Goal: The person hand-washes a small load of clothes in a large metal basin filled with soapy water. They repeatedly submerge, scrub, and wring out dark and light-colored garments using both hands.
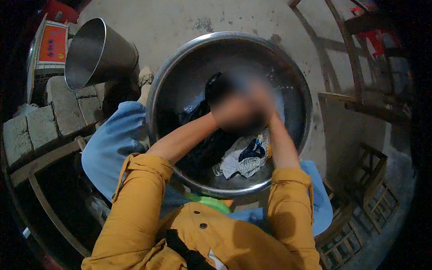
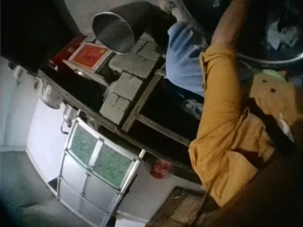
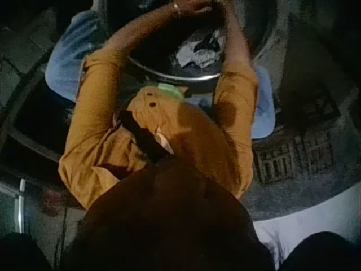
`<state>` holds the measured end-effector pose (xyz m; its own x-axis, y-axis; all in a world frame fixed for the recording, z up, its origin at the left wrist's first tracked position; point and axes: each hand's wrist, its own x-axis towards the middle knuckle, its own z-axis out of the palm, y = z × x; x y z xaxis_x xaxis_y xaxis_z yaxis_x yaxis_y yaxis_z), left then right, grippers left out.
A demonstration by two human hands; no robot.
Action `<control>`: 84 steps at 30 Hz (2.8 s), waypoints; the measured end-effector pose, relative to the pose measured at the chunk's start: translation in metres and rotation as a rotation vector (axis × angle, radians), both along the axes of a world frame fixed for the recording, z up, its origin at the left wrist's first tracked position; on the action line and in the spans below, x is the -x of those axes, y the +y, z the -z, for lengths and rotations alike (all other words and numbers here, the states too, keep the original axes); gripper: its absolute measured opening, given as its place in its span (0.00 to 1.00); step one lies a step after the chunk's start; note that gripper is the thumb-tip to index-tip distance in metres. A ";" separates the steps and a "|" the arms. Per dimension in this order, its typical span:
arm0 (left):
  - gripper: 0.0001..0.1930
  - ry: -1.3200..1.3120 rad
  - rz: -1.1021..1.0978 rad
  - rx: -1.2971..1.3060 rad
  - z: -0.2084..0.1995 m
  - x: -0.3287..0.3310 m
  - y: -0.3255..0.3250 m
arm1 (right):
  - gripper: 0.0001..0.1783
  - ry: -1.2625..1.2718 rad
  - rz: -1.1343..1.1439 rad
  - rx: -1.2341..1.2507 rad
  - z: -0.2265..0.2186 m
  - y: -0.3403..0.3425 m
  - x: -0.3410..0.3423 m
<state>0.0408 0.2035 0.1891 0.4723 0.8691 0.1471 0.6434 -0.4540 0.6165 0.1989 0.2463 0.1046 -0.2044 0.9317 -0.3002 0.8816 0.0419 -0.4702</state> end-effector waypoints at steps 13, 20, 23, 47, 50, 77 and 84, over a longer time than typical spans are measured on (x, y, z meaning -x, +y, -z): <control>0.15 -0.159 -0.444 0.187 0.039 0.002 -0.176 | 0.16 0.225 0.273 -0.369 -0.031 -0.231 0.059; 0.15 -0.120 -0.414 0.205 0.108 0.009 -0.144 | 0.07 0.231 0.231 -0.397 -0.002 -0.175 0.062; 0.17 0.100 -0.377 0.476 0.110 0.008 -0.094 | 0.08 0.040 0.162 -0.369 0.030 -0.136 0.057; 0.19 -0.097 -0.436 0.226 0.014 -0.016 -0.179 | 0.12 0.137 0.175 -0.295 -0.070 -0.199 0.016; 0.20 -0.071 -0.398 0.269 0.034 -0.022 -0.213 | 0.10 0.066 0.167 -0.308 -0.041 -0.236 0.023; 0.28 0.460 -0.067 0.299 0.066 -0.012 -0.036 | 0.29 -0.032 0.070 0.325 -0.009 -0.059 -0.021; 0.15 -0.017 -0.334 0.202 0.020 -0.012 -0.165 | 0.14 0.145 0.222 -0.200 -0.069 -0.199 0.015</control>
<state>0.0532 0.0384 0.1688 0.1578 0.9868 -0.0374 0.7239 -0.0898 0.6840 0.1839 0.0472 0.1739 -0.0164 0.9959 -0.0891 0.8042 -0.0398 -0.5931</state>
